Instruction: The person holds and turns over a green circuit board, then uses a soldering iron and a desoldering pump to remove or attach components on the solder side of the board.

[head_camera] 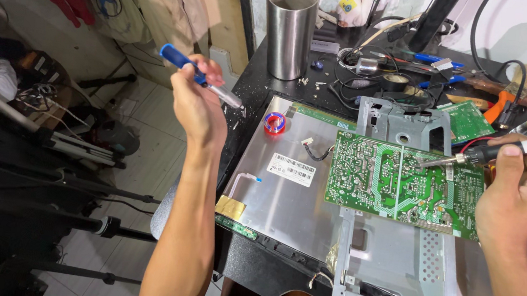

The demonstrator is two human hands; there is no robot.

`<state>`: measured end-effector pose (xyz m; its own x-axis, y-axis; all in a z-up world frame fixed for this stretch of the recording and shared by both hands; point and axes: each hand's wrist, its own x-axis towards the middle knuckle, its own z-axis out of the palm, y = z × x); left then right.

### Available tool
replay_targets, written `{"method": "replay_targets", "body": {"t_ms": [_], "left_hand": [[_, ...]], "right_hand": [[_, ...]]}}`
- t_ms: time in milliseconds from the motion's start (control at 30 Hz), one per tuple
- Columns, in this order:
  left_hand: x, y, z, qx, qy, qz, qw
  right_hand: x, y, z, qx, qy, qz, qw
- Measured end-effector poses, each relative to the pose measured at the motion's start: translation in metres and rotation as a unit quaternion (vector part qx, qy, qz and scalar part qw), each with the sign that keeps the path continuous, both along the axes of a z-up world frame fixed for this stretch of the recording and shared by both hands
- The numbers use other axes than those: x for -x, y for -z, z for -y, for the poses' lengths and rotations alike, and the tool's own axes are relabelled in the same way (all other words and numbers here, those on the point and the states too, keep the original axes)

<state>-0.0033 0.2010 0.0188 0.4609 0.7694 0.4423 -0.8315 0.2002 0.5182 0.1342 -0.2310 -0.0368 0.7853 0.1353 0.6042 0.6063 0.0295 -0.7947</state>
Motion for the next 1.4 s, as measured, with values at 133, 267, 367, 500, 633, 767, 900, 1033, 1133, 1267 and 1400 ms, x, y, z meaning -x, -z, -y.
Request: {"method": "replay_targets", "body": {"t_ms": [133, 267, 367, 500, 633, 767, 900, 1033, 1133, 1267, 1400], "left_hand": [[-0.001, 0.000, -0.002, 0.025, 0.075, -0.002, 0.997], [-0.003, 0.007, -0.012, -0.051, 0.003, -0.010, 0.999], [0.002, 0.008, -0.014, -0.035, -0.017, -0.021, 0.999], [0.003, 0.002, -0.006, 0.020, 0.070, 0.034, 0.997], [-0.001, -0.003, 0.002, 0.015, 0.071, 0.015, 0.997], [-0.010, -0.006, 0.017, -0.029, 0.066, 0.003, 0.997], [-0.013, -0.008, 0.054, -0.028, 0.112, -0.066, 0.991], [-0.020, -0.011, 0.101, -0.085, 0.190, -0.062, 0.976], [-0.016, -0.015, 0.130, -0.130, 0.210, -0.099, 0.964], [-0.008, -0.018, 0.158, -0.200, 0.212, -0.153, 0.944], [-0.003, -0.007, 0.176, -0.269, 0.204, -0.138, 0.931]], "right_hand": [[0.004, -0.010, -0.006, -0.004, 0.003, 0.002, 1.000], [0.011, -0.024, -0.012, 0.013, 0.003, 0.008, 1.000], [0.016, -0.034, -0.017, 0.006, 0.005, -0.002, 1.000], [0.015, -0.032, -0.017, 0.028, 0.016, 0.018, 0.999], [0.012, -0.024, -0.015, -0.009, 0.010, -0.001, 1.000], [0.007, -0.021, -0.012, -0.022, 0.012, -0.012, 1.000], [0.003, -0.019, -0.011, -0.020, -0.003, 0.010, 1.000], [0.006, -0.024, -0.017, -0.029, 0.003, 0.015, 0.999], [0.009, -0.030, -0.021, -0.026, 0.005, 0.011, 1.000], [0.012, -0.038, -0.023, -0.018, 0.005, -0.004, 1.000], [0.014, -0.043, -0.024, -0.001, 0.013, -0.001, 1.000]]}}
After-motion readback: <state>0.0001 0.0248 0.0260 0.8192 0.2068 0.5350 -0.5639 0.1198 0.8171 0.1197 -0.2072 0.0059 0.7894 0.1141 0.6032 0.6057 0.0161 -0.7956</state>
